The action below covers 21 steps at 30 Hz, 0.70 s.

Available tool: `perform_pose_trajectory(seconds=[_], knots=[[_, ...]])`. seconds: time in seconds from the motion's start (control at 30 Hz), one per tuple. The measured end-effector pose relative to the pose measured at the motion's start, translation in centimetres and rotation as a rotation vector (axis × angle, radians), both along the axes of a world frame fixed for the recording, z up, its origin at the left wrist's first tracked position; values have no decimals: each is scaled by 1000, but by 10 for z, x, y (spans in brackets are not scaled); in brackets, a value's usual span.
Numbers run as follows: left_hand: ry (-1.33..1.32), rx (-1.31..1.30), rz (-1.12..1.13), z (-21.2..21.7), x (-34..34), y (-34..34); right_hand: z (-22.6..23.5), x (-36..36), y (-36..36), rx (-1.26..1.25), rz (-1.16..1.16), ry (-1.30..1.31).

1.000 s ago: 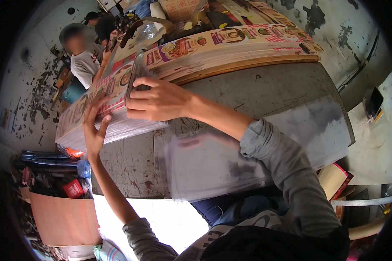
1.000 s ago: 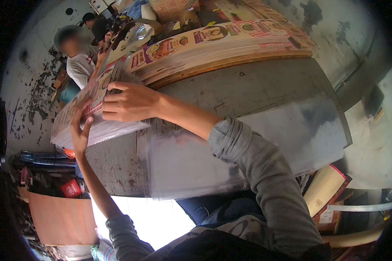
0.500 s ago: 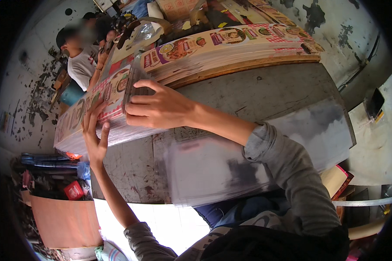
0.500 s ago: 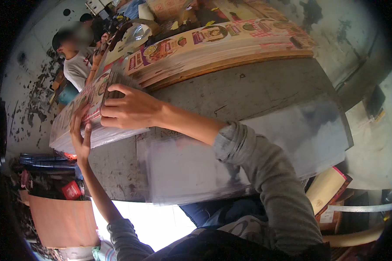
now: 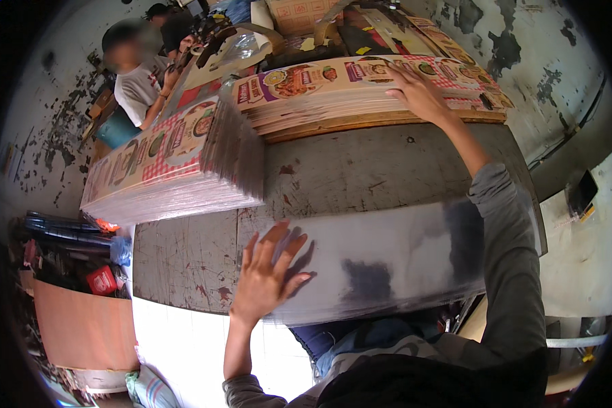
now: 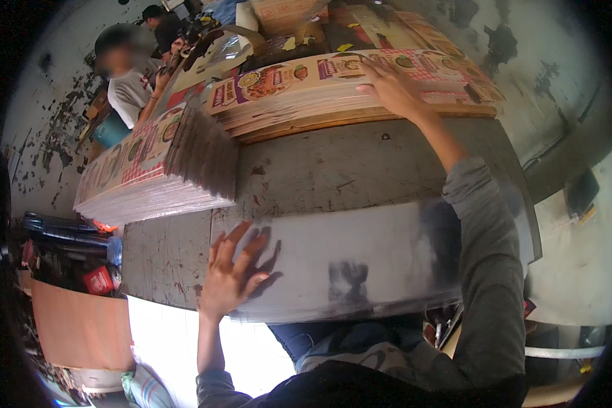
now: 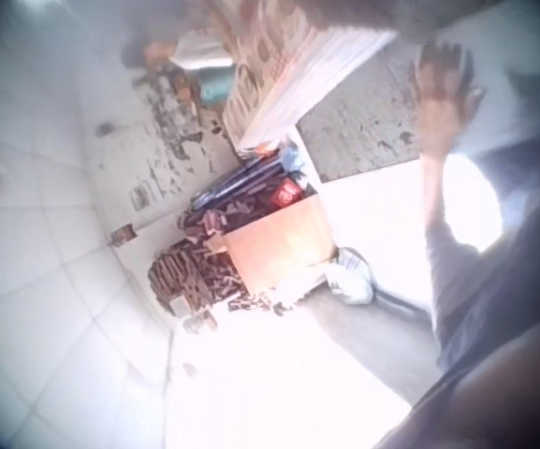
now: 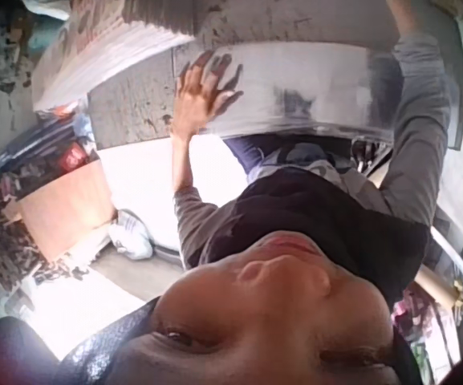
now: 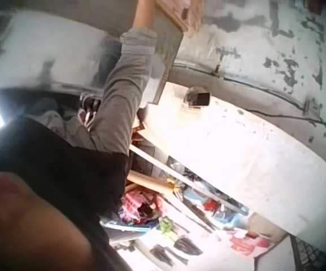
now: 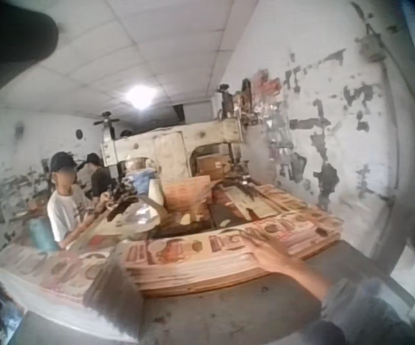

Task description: The person repeatedly inserts printed cards into clear plastic sleeves by hand.

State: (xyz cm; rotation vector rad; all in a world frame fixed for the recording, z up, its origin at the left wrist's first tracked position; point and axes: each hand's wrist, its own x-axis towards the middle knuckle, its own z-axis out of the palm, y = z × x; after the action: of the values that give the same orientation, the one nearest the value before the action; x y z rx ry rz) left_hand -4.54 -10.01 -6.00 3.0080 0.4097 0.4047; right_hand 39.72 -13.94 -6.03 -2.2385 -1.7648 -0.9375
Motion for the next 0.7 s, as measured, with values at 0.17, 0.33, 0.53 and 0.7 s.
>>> perform_pose_trajectory(seconds=[0.17,0.33,0.53,0.7], knots=[[35,-34,62,-11,8,-7,-12,1,5,188,72,83],[-16,-92,82,-14,7,-8,-8,-8,-3,196,19,59],[-155,-170,54,-19,8,-7,-6,-4,-40,133,77,26],[-226,-108,1,-18,-1,-8,6,-52,-107,93,81,-163]])
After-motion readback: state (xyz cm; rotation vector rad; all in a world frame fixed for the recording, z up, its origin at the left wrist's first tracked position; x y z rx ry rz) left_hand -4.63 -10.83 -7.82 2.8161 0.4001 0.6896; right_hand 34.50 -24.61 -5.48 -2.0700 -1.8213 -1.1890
